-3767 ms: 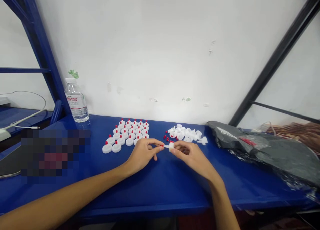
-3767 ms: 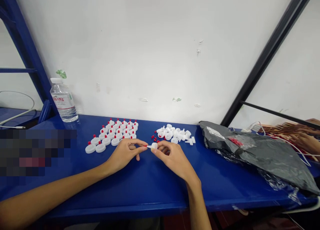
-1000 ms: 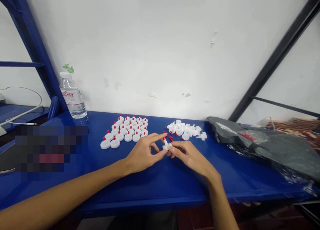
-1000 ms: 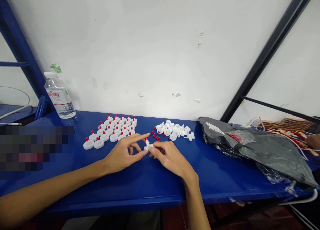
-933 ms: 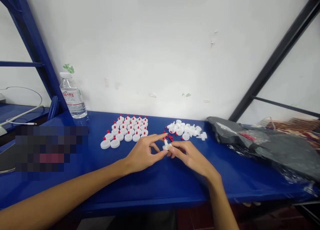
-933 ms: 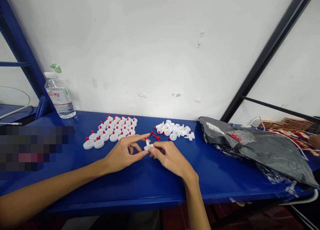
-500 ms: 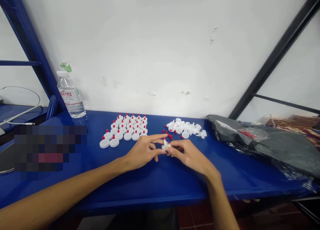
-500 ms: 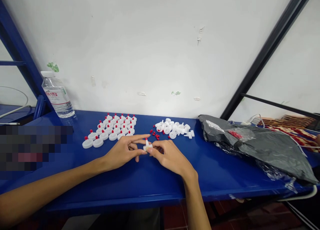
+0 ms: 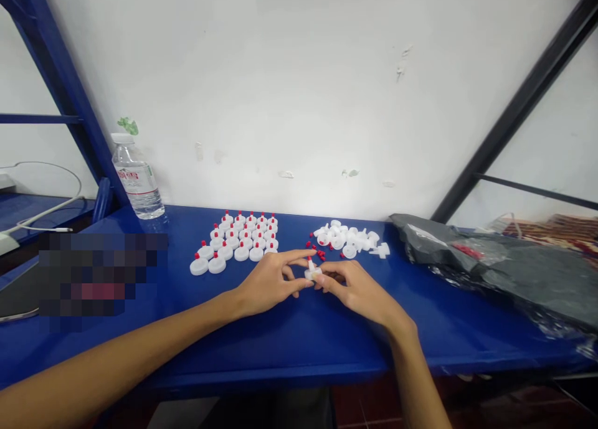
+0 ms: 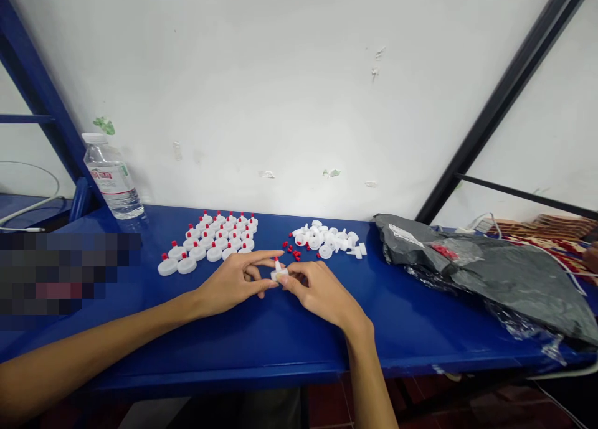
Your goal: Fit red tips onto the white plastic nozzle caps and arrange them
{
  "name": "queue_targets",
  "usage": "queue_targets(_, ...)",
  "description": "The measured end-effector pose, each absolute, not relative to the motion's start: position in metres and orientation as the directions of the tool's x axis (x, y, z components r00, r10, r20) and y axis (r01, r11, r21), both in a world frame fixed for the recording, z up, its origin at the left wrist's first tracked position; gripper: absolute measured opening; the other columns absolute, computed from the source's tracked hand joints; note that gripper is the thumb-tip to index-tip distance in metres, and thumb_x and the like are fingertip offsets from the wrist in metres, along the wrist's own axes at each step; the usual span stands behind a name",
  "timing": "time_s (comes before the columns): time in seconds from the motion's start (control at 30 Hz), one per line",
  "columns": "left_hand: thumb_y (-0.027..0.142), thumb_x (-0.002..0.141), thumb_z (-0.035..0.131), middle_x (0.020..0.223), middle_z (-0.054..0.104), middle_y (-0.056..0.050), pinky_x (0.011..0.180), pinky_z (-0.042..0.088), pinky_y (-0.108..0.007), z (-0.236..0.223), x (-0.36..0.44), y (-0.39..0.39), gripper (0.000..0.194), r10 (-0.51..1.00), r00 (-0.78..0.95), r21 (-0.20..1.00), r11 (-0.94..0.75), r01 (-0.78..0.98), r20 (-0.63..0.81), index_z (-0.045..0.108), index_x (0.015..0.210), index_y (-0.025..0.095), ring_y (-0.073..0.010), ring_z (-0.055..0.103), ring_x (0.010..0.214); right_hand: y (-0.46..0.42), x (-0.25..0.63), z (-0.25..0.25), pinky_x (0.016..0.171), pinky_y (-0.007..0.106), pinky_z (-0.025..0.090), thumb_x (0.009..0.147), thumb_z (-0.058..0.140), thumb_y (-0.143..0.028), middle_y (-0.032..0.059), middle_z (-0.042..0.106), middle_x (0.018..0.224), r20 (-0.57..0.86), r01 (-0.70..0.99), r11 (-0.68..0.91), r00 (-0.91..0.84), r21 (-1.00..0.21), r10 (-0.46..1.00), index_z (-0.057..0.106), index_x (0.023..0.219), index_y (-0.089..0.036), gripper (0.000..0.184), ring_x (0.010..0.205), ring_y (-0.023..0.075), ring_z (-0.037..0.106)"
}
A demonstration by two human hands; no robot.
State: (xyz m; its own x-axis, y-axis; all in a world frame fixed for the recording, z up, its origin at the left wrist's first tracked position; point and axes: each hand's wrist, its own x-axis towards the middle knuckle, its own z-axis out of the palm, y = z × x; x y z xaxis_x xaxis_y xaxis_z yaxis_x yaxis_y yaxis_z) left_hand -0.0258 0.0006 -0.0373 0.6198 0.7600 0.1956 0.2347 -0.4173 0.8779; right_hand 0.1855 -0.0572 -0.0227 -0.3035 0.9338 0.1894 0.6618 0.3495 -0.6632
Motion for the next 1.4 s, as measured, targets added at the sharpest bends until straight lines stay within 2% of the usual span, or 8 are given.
queue_targets(0.3,0.036,0.091,0.065,0.074,0.073,-0.003,0.055,0.047,-0.022,-0.036,-0.024,0.002,0.035,0.794,0.562,0.881,-0.416,0.225,0.232,0.074,0.118,0.015,-0.0126,0.065,0.055,-0.055,0.184,-0.024,0.066,0.029,0.043,0.099,0.054,-0.054,0.0020,0.074,0.081,0.152,0.674,0.324,-0.303,-0.663,0.941,0.076,0.090,-0.022,0.040,0.070,0.0178,0.061)
queue_targets(0.43,0.037,0.092,0.063,0.068,0.071,-0.002,0.056,0.048,-0.023,-0.034,-0.028,0.008,0.029,0.769,0.595,0.851,-0.458,0.257,0.234,0.076,0.109,0.017,-0.0147,0.066,0.056,-0.056,0.185,-0.023,0.070,0.030,0.047,0.097,0.057,-0.057,0.0036,0.077,0.089,0.126,0.660,0.276,-0.267,-0.699,0.956,0.076,0.111,-0.024,0.040,0.076,0.0199,0.066)
queue_targets(0.5,0.035,0.093,0.061,0.066,0.071,-0.001,0.056,0.047,-0.024,-0.032,-0.032,0.012,0.027,0.737,0.630,0.774,-0.540,0.331,0.245,0.077,0.108,0.020,-0.0155,0.065,0.056,-0.055,0.185,-0.024,0.071,0.031,0.048,0.097,0.057,-0.057,0.0036,0.077,0.089,0.122,0.649,0.256,-0.244,-0.716,0.962,0.071,0.122,-0.024,0.044,0.078,0.0202,0.067)
queue_targets(0.63,0.025,0.092,0.060,0.085,0.078,-0.004,0.067,0.046,-0.028,-0.021,-0.041,0.018,0.022,0.616,0.736,0.429,-0.767,0.478,0.282,0.079,0.105,0.024,-0.0189,0.069,0.070,-0.053,0.187,-0.027,0.072,0.030,0.049,0.097,0.059,-0.053,0.0011,0.074,0.084,0.133,0.645,0.260,-0.240,-0.719,0.962,0.068,0.125,-0.027,0.039,0.075,0.0187,0.066)
queue_targets(0.8,0.020,0.090,0.060,0.087,0.077,-0.007,0.068,0.044,-0.029,0.000,-0.055,0.018,0.020,0.613,0.779,0.163,-0.788,0.593,0.130,0.079,0.094,0.023,-0.0234,0.070,0.080,-0.052,0.188,-0.029,0.069,0.029,0.048,0.097,0.060,-0.045,-0.0010,0.072,0.080,0.132,0.651,0.260,-0.240,-0.713,0.962,0.070,0.120,-0.029,0.029,0.073,0.0170,0.065)
queue_targets(0.97,0.014,0.079,0.064,0.084,0.077,-0.003,0.064,0.042,-0.026,0.017,-0.076,0.031,0.017,0.732,0.678,0.176,-0.661,0.730,-0.066,0.078,0.081,0.023,-0.0205,0.069,0.078,-0.054,0.189,-0.028,0.070,0.028,0.048,0.096,0.059,-0.040,-0.0017,0.072,0.080,0.136,0.675,0.256,-0.226,-0.692,0.964,0.072,0.114,-0.029,0.024,0.073,0.0163,0.065)
queue_targets(1.17,0.014,0.074,0.060,0.067,0.072,-0.002,0.050,0.036,-0.025,0.031,-0.090,0.040,0.016,0.822,0.524,0.197,-0.488,0.850,-0.223,0.074,0.077,0.019,-0.0164,0.061,0.054,-0.053,0.190,-0.027,0.070,0.029,0.047,0.097,0.056,-0.036,-0.0020,0.074,0.079,0.203,0.697,0.278,-0.191,-0.661,0.960,0.073,0.110,-0.029,0.022,0.070,0.0169,0.066)
queue_targets(1.4,0.007,0.071,0.055,0.073,0.072,-0.005,0.055,0.032,-0.028,0.036,-0.089,0.035,0.020,0.864,0.487,-0.039,-0.495,0.868,-0.130,0.070,0.070,0.020,-0.0185,0.062,0.063,-0.046,0.216,-0.029,0.075,0.034,0.049,0.098,0.051,-0.032,0.0008,0.078,0.091,0.474,0.838,0.158,0.132,-0.522,0.871,0.073,0.110,-0.027,0.026,0.079,0.0217,0.070)
